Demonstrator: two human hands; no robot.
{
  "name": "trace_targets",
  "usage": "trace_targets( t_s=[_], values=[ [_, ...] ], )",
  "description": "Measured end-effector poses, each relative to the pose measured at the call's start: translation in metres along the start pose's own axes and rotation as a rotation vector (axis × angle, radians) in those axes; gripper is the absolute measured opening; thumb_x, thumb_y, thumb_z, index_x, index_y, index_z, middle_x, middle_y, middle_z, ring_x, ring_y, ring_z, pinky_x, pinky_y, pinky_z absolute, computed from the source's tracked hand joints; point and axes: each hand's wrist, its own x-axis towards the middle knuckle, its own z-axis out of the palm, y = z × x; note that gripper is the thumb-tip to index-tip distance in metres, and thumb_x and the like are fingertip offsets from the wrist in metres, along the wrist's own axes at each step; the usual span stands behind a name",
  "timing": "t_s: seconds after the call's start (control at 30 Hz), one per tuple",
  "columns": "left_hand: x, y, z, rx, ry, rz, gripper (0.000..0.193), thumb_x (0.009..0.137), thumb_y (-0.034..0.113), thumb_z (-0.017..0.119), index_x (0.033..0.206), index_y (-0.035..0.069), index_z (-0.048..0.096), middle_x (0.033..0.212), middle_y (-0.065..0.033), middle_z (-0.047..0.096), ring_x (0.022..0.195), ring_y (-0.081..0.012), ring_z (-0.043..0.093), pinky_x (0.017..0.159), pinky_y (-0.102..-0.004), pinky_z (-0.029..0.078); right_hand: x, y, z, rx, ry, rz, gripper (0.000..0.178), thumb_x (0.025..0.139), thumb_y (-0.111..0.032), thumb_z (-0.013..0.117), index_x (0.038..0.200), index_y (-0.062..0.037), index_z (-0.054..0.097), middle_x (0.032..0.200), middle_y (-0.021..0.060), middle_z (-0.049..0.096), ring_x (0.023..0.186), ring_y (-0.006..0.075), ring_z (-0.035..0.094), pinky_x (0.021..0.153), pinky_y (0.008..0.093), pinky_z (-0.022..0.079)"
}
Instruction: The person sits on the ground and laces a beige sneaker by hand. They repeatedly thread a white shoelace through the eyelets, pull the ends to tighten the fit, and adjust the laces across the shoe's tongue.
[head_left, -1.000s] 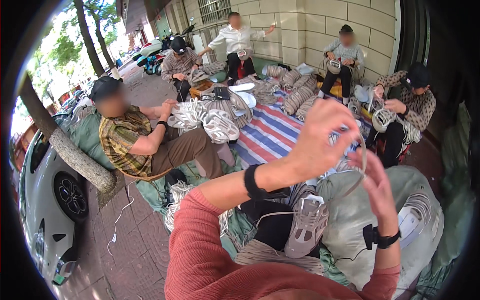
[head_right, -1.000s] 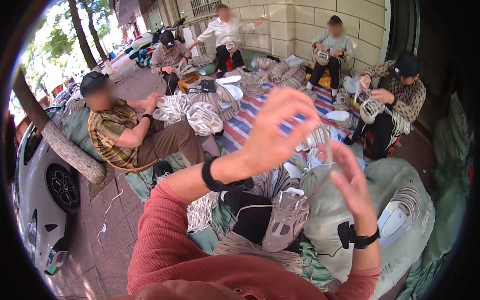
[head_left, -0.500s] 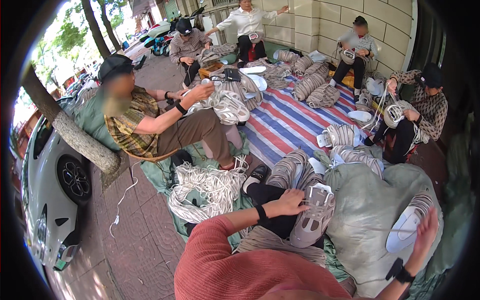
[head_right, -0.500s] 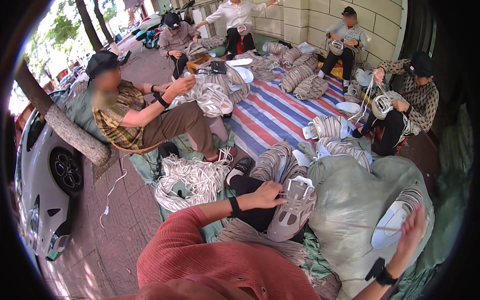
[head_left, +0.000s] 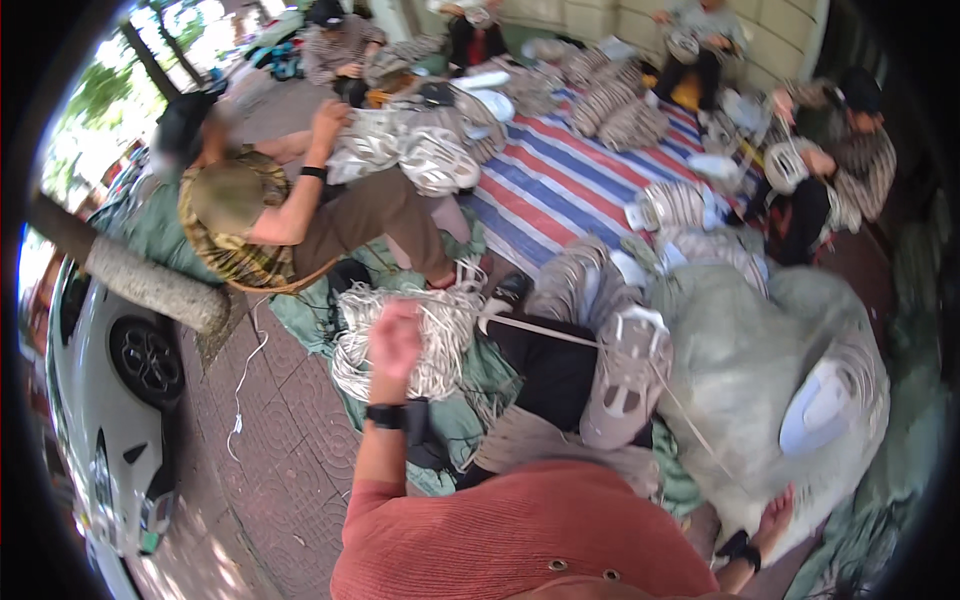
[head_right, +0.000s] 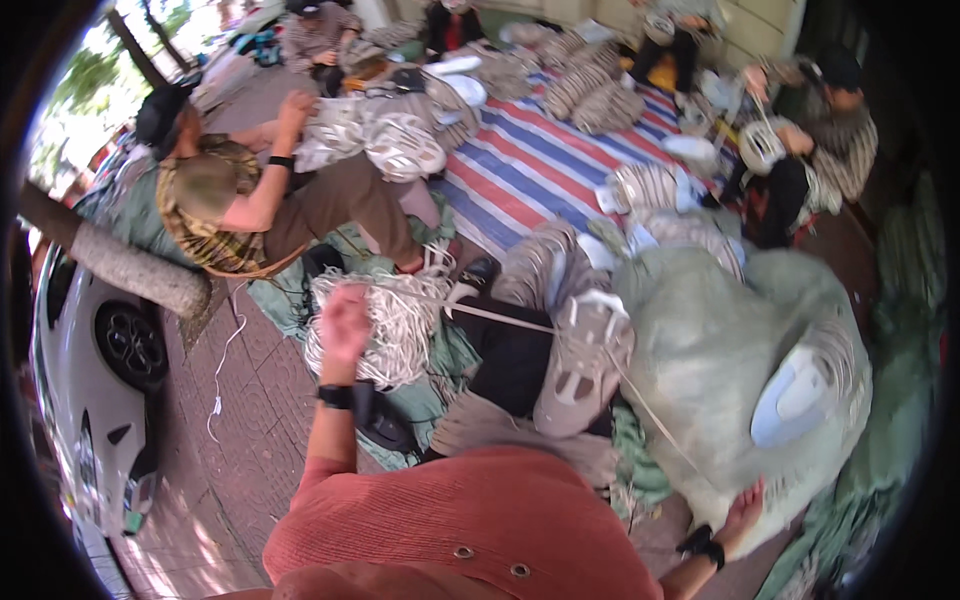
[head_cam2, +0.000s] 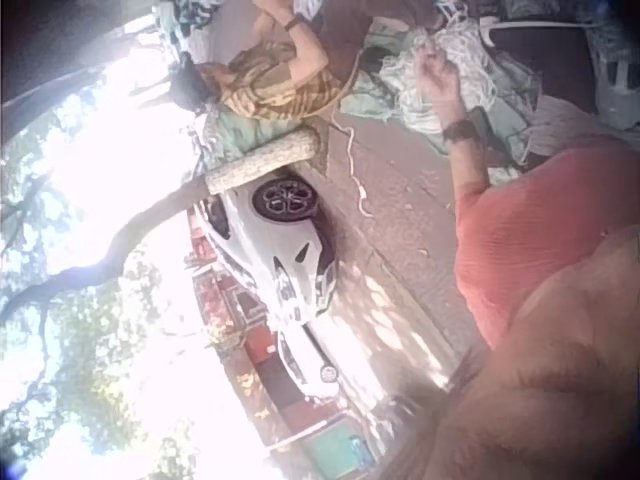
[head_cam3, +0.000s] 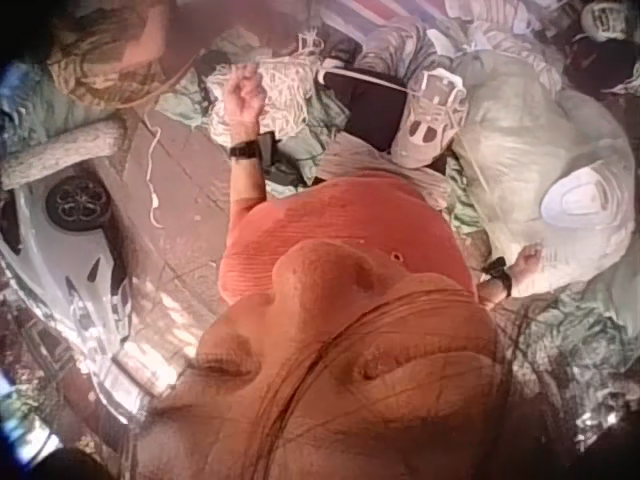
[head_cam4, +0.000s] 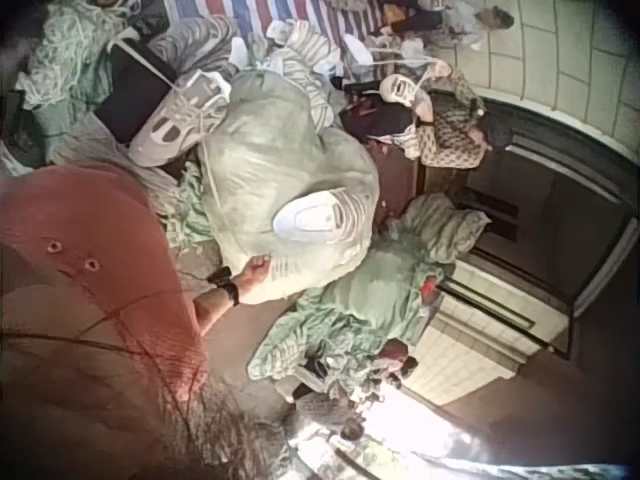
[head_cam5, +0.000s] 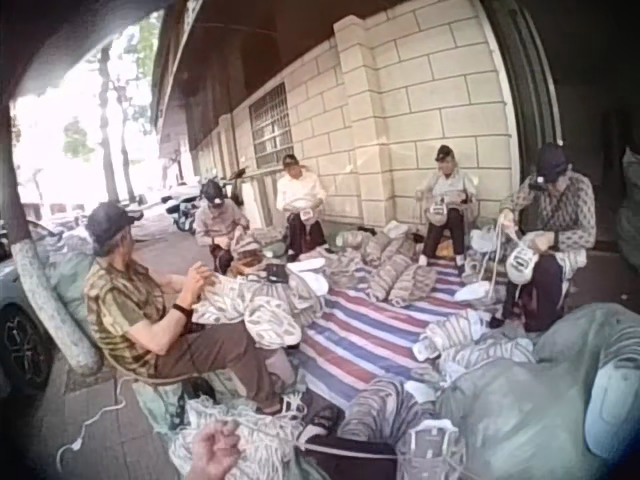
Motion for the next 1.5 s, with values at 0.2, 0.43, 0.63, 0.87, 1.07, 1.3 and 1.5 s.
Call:
trace_targets(
  t_s=[0.2, 0.43, 0.63, 0.87, 1.07, 1.3, 1.5],
  values=[
    [-0.064, 0.081, -0.026, -0.481, 0.075, 0.110, 0.029, 0.097, 0.004, 0.045, 0.124, -0.007, 0.041, 0.078, -0.0043, 0.049, 0.059, -0.0076, 0.045, 0.052, -0.0197, 0.042, -0.042, 0.034, 0.170, -0.417, -0.013, -0.228, 0.025, 0.097, -0.021, 0.058, 0.117, -0.0089, 0.065, 0.064, -0.0118, 0.036, 0.052, 0.0016, 0.029, 0.046, 0.0191, 0.023],
    [-0.076, 0.122, -0.088, 0.075, 0.722, 0.579, 0.025, 0.093, 0.002, 0.049, 0.118, -0.002, 0.050, 0.088, -0.0070, 0.054, 0.057, -0.0088, 0.041, 0.047, -0.0218, 0.032, -0.051, 0.075, 0.323, -0.699, -0.446, -0.054, 0.028, 0.096, -0.011, 0.051, 0.118, -0.0103, 0.067, 0.068, -0.0085, 0.040, 0.059, 0.0033, 0.033, 0.052, 0.0194, 0.028],
    [0.043, -0.020, -0.021, 1.625, 0.174, 0.462, 0.037, 0.082, -0.003, 0.053, 0.119, 0.004, 0.055, 0.093, -0.0058, 0.065, 0.070, -0.0107, 0.057, 0.056, -0.0196, 0.048, -0.054, 0.157, 0.447, -0.895, -0.897, -0.147, 0.026, 0.096, -0.012, 0.053, 0.119, -0.0099, 0.065, 0.079, -0.0054, 0.053, 0.073, 0.0081, 0.047, 0.068, 0.0217, 0.041],
    [0.075, -0.253, 0.084, 1.993, -0.850, 0.608, 0.007, 0.080, 0.006, 0.064, 0.086, 0.009, 0.066, 0.086, -0.0051, 0.065, 0.081, -0.0256, 0.064, 0.068, -0.0350, 0.052, -0.049, 0.230, 0.456, -1.002, -0.998, -0.571, 0.018, 0.090, -0.007, 0.060, 0.107, -0.0076, 0.066, 0.080, 0.0030, 0.063, 0.070, 0.0142, 0.060, 0.064, 0.0316, 0.048],
    [0.093, -0.278, 0.099, 2.343, -1.168, 0.609, 0.011, 0.071, 0.005, 0.063, 0.081, 0.007, 0.068, 0.082, -0.0066, 0.063, 0.083, -0.0224, 0.060, 0.079, -0.0358, 0.041, -0.058, 0.219, 0.443, -1.307, -0.924, -0.937, 0.017, 0.081, -0.009, 0.067, 0.098, -0.0075, 0.065, 0.092, 0.0109, 0.068, 0.090, 0.0289, 0.064, 0.084, 0.0401, 0.043],
    [0.101, -0.288, 0.105, 2.491, -1.309, 0.488, 0.009, 0.071, 0.006, 0.063, 0.078, 0.006, 0.069, 0.079, -0.0096, 0.066, 0.080, -0.0240, 0.064, 0.082, -0.0377, 0.040, -0.056, 0.212, 0.443, -1.326, -0.931, -0.892, 0.019, 0.079, -0.011, 0.068, 0.097, -0.0072, 0.063, 0.091, 0.0098, 0.069, 0.089, 0.0284, 0.066, 0.085, 0.0409, 0.042],
    [0.106, -0.286, 0.079, 1.985, -0.748, -0.251, 0.004, 0.073, 0.005, 0.067, 0.072, 0.009, 0.070, 0.072, -0.0103, 0.067, 0.070, -0.0236, 0.066, 0.082, -0.0367, 0.042, -0.055, 0.215, 0.444, -1.341, -0.920, -0.695, 0.022, 0.083, -0.012, 0.068, 0.103, -0.0105, 0.059, 0.085, 0.0069, 0.068, 0.085, 0.0251, 0.064, 0.083, 0.0374, 0.039]
  ],
)
